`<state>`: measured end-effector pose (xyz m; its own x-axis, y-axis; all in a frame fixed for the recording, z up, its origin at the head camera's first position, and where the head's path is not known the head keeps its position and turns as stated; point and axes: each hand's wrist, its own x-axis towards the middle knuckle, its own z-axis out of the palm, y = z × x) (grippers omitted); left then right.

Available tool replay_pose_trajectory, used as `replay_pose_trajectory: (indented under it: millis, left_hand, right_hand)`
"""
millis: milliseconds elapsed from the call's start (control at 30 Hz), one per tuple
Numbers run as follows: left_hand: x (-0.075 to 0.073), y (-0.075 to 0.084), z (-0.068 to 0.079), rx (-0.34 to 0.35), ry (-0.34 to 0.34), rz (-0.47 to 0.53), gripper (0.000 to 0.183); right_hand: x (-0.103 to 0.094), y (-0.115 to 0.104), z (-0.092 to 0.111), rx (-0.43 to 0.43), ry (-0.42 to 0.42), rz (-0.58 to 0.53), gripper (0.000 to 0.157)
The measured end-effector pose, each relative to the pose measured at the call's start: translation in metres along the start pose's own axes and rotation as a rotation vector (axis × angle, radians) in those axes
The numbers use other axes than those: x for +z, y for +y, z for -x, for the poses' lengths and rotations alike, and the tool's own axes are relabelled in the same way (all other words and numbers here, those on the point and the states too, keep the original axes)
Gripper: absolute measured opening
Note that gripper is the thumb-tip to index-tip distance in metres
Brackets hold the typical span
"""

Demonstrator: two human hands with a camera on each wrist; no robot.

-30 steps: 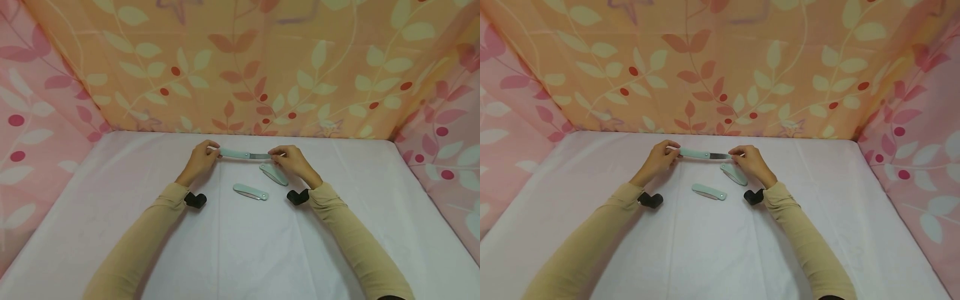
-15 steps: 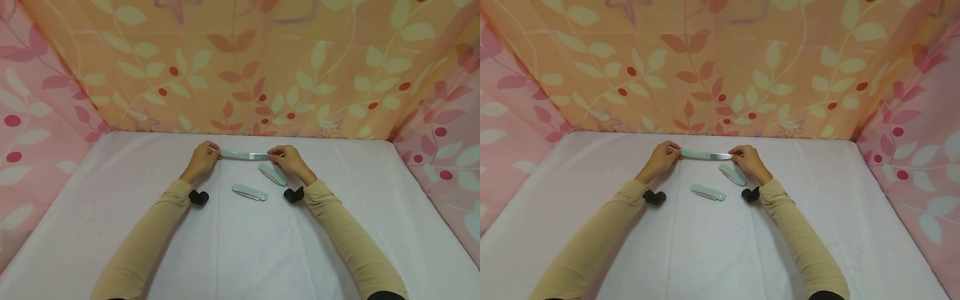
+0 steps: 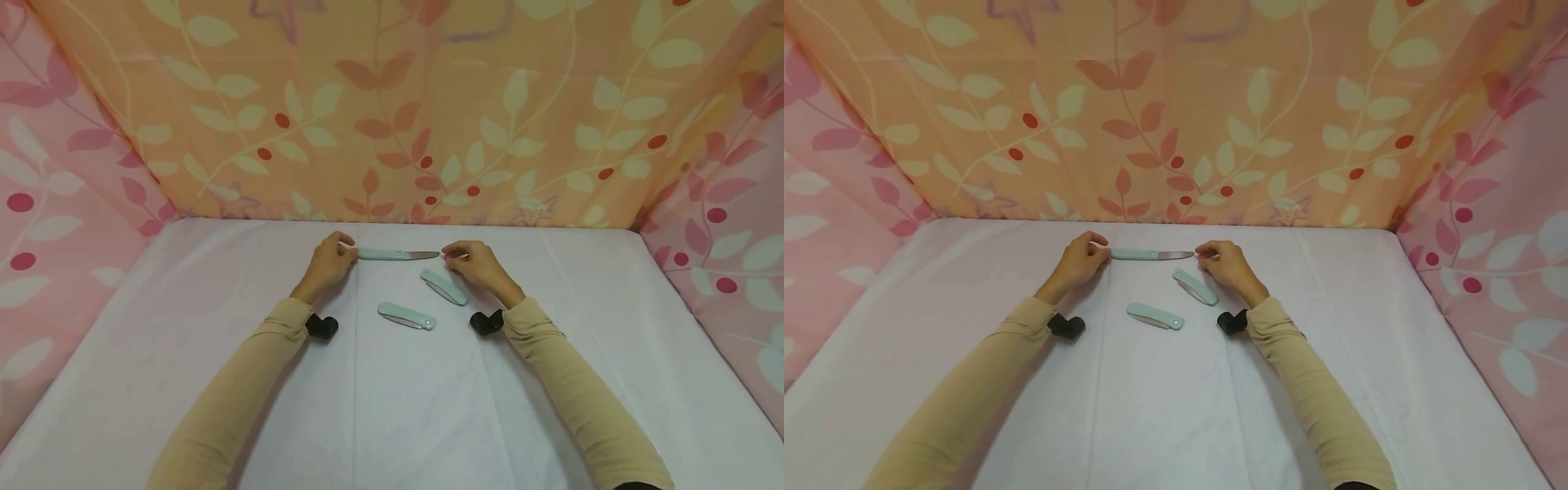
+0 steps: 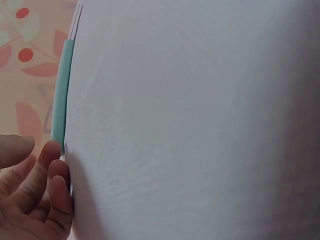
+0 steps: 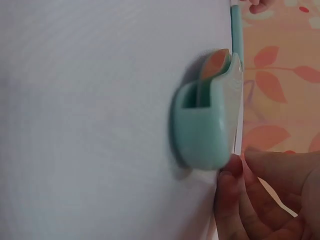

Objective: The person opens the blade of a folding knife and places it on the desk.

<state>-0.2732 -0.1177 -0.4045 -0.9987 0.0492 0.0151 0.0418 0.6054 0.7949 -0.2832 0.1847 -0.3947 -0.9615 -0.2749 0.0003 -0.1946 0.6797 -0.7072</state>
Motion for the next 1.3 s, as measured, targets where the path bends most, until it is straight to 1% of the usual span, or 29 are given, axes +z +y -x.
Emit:
replay_pose_trajectory:
  millis: [267,533,733,1033,1300]
  left_hand:
    - [0.001,0.0,0.003,0.043,-0.001,0.016,0.026]
    - [0.008,0.009,0.008,0.088,-0.025,0.043,0.026]
    - [0.014,0.015,0.01,0.114,-0.061,0.036,0.023]
    - [0.022,0.023,0.015,0.114,-0.109,0.032,0.024]
    - [0.031,0.031,0.02,0.139,-0.155,0.016,0.024]
  right_hand:
    - [-0.003,0.002,0.009,-0.022,-0.017,0.022,0.029]
    - [-0.007,0.002,0.021,-0.012,-0.053,0.036,0.028]
    - [-0.009,0.002,0.03,-0.026,-0.055,0.039,0.029]
    - [-0.01,0.0,0.042,-0.047,-0.07,0.081,0.029]
    - [-0.01,0.0,0.055,-0.063,-0.094,0.067,0.03]
